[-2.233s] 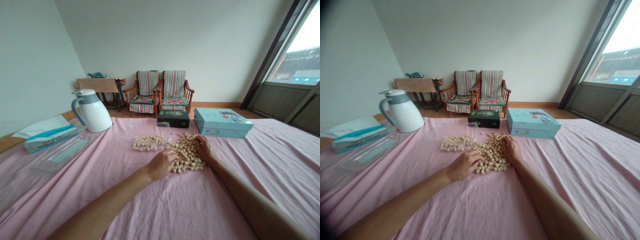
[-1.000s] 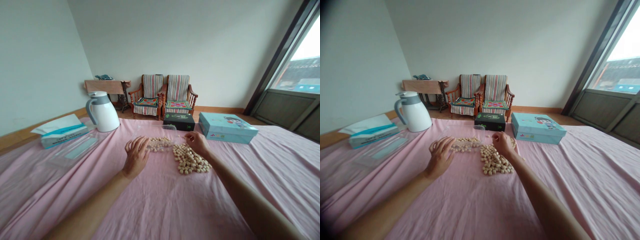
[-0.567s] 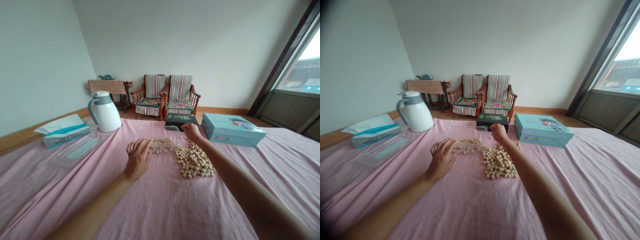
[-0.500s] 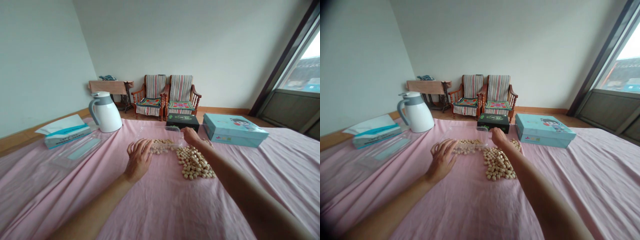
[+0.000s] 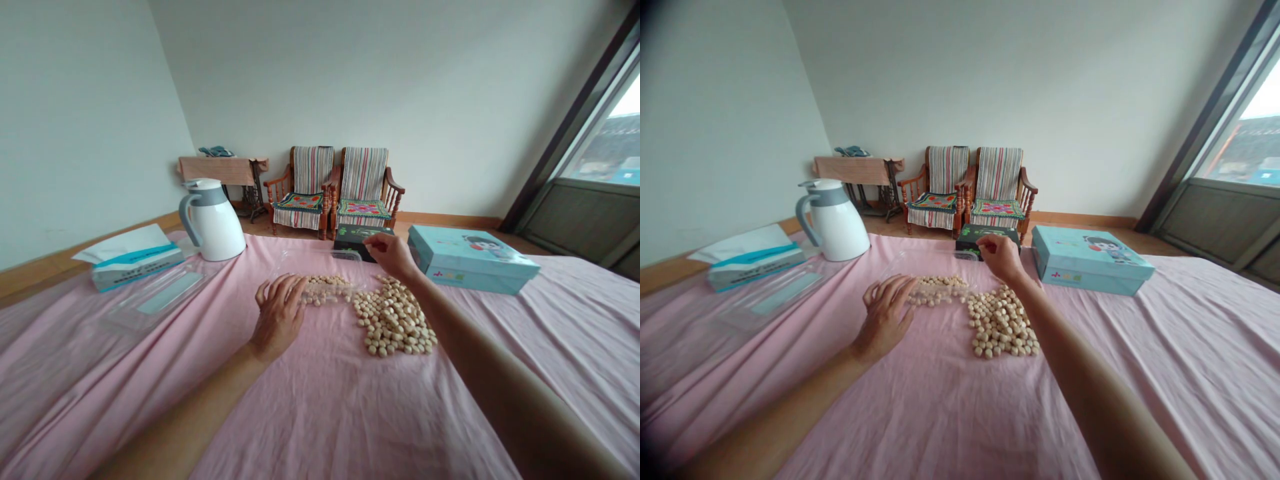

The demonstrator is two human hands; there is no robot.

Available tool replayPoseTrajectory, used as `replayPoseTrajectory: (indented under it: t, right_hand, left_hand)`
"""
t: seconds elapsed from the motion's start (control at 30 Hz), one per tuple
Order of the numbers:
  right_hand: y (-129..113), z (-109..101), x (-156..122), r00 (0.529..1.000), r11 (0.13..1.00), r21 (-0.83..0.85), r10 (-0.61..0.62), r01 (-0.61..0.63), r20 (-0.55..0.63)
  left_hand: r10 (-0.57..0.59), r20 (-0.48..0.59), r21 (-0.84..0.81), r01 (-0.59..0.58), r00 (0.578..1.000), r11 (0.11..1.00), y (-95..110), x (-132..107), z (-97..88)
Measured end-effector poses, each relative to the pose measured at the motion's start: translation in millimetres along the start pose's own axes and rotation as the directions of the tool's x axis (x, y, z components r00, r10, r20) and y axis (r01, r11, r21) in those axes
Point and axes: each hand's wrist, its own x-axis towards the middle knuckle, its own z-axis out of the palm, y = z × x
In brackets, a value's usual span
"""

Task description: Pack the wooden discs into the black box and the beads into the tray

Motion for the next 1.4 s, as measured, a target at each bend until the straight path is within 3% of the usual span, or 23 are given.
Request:
replayPoseTrajectory:
  t: [0.07, 0.13, 0.27, 0.33, 0.43, 0.6, 0.7, 0.77, 0.83, 0.93, 1.0, 1.07, 1.1, 1.17, 1.23, 1.4]
  right_hand:
    - [-11.0, -3.8, -0.2, 0.998, 0.973, 0.224, -0.045, 0.056, -0.055]
    - [-14.1, -5.4, -4.4, 0.999, 0.958, 0.284, -0.015, 0.028, -0.048]
    - [-1.6, -3.7, -25.6, 0.987, 0.995, -0.025, 0.102, -0.099, 0.124]
    - [4.3, 0.5, -40.3, 0.958, 0.984, -0.169, 0.105, -0.061, 0.266]
    - [5.0, 9.2, -60.1, 0.931, 0.978, -0.207, 0.074, 0.002, 0.357]
    - [4.5, 9.8, -67.8, 0.935, 0.974, -0.223, 0.055, 0.026, 0.351]
    - [7.1, -1.9, -58.0, 0.972, 0.977, -0.202, 0.11, -0.067, 0.207]
    - [3.2, -10.0, -49.4, 0.99, 0.99, -0.082, 0.12, -0.113, 0.08]
    - [-6.5, -15.2, -41.0, 0.995, 0.982, 0.162, 0.09, -0.094, 0.035]
    - [-22.0, -16.0, -29.9, 0.999, 0.849, 0.526, 0.043, -0.053, 0.031]
    - [-24.1, -12.4, -24.3, 0.998, 0.806, 0.589, 0.066, -0.058, 0.008]
    - [-17.7, -6.2, -22.0, 0.992, 0.874, 0.473, 0.13, -0.111, -0.007]
    - [-12.6, -2.4, -22.4, 0.989, 0.93, 0.34, 0.146, -0.141, 0.011]
    - [-2.4, 6.4, -26.8, 0.984, 0.99, 0.019, 0.139, -0.142, 0.111]
    - [3.5, 15.6, -34.9, 0.963, 0.982, -0.178, 0.103, -0.059, 0.251]
    - [-0.5, 32.2, -53.5, 0.905, 0.973, -0.224, 0.039, 0.063, 0.424]
  left_hand:
    - [0.003, 0.001, 0.001, -0.003, 1.0, 1.0, -0.3, -0.1, 0.2]
    - [0.005, 0.0, 0.0, -0.005, 1.0, 1.0, -0.3, -0.1, 0.2]
    - [0.0, -0.005, -0.008, -0.001, 1.0, 1.0, 0.1, 0.3, -0.2]
    - [-0.003, -0.011, -0.014, 0.003, 1.0, 1.0, 0.6, 0.3, -0.3]
    - [-0.005, -0.014, -0.02, 0.005, 1.0, 1.0, 1.3, -0.1, -0.2]
    - [-0.009, -0.046, -0.048, 0.007, 0.999, 0.999, 0.3, 0.9, 0.8]
    - [-0.025, -0.072, -0.078, 0.02, 0.997, 0.997, -4.4, 4.3, 0.4]
    - [-0.039, -0.082, -0.084, 0.033, 0.996, 0.996, -10.1, 6.9, -0.7]
    - [-0.045, -0.097, -0.076, 0.038, 0.994, 0.996, -17.3, 8.7, -2.1]
    - [-0.032, -0.119, -0.058, 0.026, 0.992, 0.998, -27.3, 9.5, -3.4]
    - [-0.024, -0.125, -0.059, 0.016, 0.992, 0.998, -30.9, 9.1, -3.6]
    - [-0.018, -0.121, -0.063, 0.01, 0.993, 0.998, -31.4, 8.6, -3.8]
    - [-0.018, -0.12, -0.063, 0.01, 0.993, 0.998, -30.9, 8.5, -3.9]
    - [-0.017, -0.119, -0.059, 0.01, 0.993, 0.998, -29.1, 8.5, -4.4]
    - [-0.015, -0.116, -0.052, 0.009, 0.993, 0.999, -27.6, 9.0, -5.3]
    - [-0.022, -0.108, -0.034, 0.018, 0.994, 0.999, -26.8, 9.6, -7.8]
